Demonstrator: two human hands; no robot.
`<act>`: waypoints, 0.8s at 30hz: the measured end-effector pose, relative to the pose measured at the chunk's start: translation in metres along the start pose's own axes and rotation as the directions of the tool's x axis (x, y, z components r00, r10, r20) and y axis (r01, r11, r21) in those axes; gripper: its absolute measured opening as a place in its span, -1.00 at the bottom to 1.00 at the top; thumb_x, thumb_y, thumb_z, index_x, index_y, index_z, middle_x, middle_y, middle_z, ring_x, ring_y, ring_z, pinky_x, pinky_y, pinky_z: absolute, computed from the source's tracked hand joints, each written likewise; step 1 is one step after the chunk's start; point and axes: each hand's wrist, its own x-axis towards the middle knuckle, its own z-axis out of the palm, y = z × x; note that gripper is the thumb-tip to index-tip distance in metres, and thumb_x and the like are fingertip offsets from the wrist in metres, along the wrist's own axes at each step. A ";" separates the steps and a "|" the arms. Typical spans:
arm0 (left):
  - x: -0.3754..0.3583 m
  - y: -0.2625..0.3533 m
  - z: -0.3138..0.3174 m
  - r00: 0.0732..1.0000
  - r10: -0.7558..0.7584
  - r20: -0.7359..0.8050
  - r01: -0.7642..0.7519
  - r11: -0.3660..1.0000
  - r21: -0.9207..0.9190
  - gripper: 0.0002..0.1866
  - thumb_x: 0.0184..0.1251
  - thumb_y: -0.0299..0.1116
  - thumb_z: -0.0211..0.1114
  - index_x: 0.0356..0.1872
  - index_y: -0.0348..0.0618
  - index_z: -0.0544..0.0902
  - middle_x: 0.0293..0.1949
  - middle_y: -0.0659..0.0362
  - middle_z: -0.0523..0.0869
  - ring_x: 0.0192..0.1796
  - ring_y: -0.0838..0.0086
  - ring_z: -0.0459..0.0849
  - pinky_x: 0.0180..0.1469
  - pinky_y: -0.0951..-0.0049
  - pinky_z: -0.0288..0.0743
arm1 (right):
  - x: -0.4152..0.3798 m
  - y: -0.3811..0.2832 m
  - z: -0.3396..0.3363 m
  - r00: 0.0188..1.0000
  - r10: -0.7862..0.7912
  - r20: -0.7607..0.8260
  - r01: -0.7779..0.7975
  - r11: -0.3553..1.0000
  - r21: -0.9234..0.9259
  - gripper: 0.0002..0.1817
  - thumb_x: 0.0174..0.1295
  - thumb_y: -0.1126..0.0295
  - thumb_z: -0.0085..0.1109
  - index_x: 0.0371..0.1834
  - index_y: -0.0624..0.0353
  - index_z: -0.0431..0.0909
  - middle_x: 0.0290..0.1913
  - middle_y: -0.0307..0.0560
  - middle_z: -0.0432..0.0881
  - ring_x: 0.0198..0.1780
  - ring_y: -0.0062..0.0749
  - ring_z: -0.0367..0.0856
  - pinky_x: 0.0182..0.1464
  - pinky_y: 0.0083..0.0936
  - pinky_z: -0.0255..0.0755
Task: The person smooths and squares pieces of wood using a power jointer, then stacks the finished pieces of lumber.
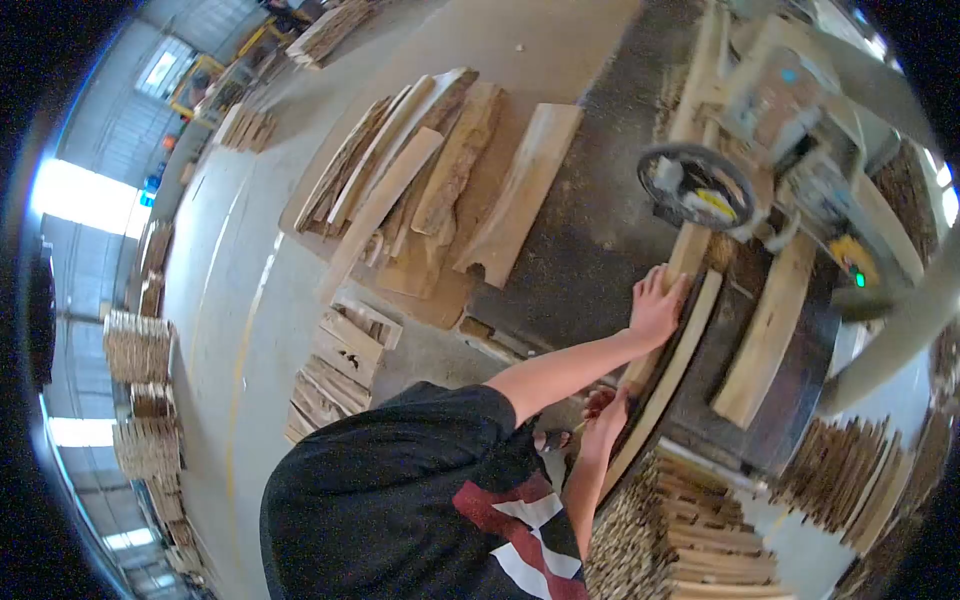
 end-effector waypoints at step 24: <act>-0.085 -0.331 -0.471 0.772 -0.427 -0.471 0.625 0.649 0.434 -0.48 0.30 -0.27 0.33 0.29 -0.05 0.54 -0.03 -0.11 0.65 0.09 0.01 0.58 0.14 0.09 0.47 | 0.171 -0.167 0.123 0.960 -0.167 0.227 0.122 0.972 0.199 -0.58 0.56 -0.03 -0.08 -0.19 0.09 0.55 -0.40 -0.31 0.56 -0.47 -0.53 0.48 -0.51 -0.56 0.33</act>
